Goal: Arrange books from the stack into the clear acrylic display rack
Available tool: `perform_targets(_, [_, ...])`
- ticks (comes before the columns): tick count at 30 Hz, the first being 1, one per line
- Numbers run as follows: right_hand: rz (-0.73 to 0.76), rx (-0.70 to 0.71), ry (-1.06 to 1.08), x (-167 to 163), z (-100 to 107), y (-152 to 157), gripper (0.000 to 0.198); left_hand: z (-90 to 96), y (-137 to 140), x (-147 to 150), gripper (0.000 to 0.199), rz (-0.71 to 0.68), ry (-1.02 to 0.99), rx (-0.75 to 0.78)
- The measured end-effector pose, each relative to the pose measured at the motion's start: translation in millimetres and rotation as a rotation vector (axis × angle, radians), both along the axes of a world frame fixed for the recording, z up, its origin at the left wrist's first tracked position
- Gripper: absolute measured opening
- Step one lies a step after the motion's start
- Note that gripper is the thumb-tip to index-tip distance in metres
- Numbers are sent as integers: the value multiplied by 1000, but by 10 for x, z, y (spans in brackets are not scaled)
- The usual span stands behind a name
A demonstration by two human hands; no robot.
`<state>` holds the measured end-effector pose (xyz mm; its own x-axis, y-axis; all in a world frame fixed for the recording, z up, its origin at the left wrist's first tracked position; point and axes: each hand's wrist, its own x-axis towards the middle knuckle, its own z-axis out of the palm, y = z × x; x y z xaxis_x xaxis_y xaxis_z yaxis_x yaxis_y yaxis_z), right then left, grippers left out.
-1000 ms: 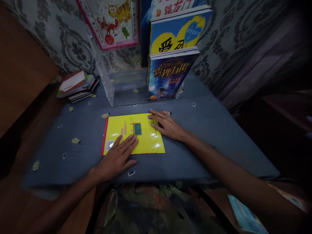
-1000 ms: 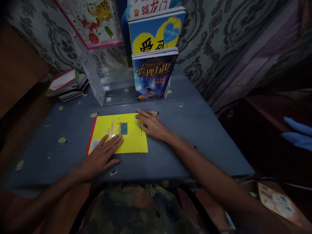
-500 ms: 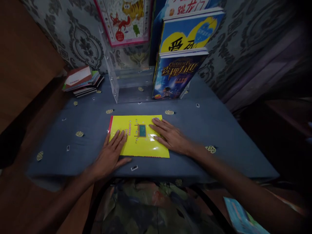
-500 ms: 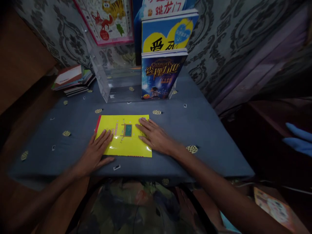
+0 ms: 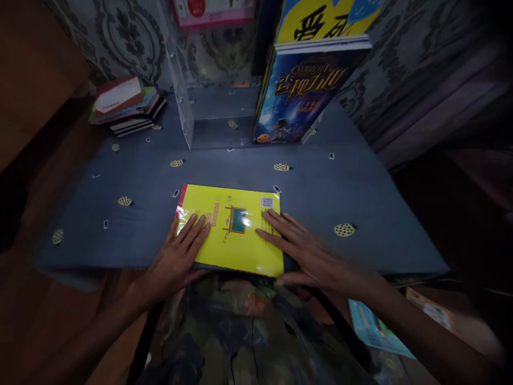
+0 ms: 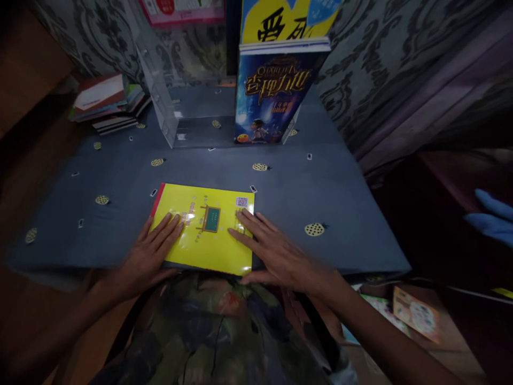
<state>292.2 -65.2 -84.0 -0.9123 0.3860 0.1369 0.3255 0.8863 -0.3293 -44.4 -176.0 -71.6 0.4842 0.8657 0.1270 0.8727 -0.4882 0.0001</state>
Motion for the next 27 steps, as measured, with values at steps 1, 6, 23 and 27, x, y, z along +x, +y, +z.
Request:
perform_targets(1, [13,-10,-4,32,-5,-31,100,-4,-5,-1,82,0,-7,2])
perform_targets(6, [-14,20,22,94,-54,-127,76,-18,-53,-9,75,-16,-26,29])
perform_targets(23, [-416,-575,742,-244,402,676,24,582,292,-196,36,68,-484,161])
perform_targets(27, [-533,-773,969,-532,478,944,38,934,474,-166,31,186,-608,140])
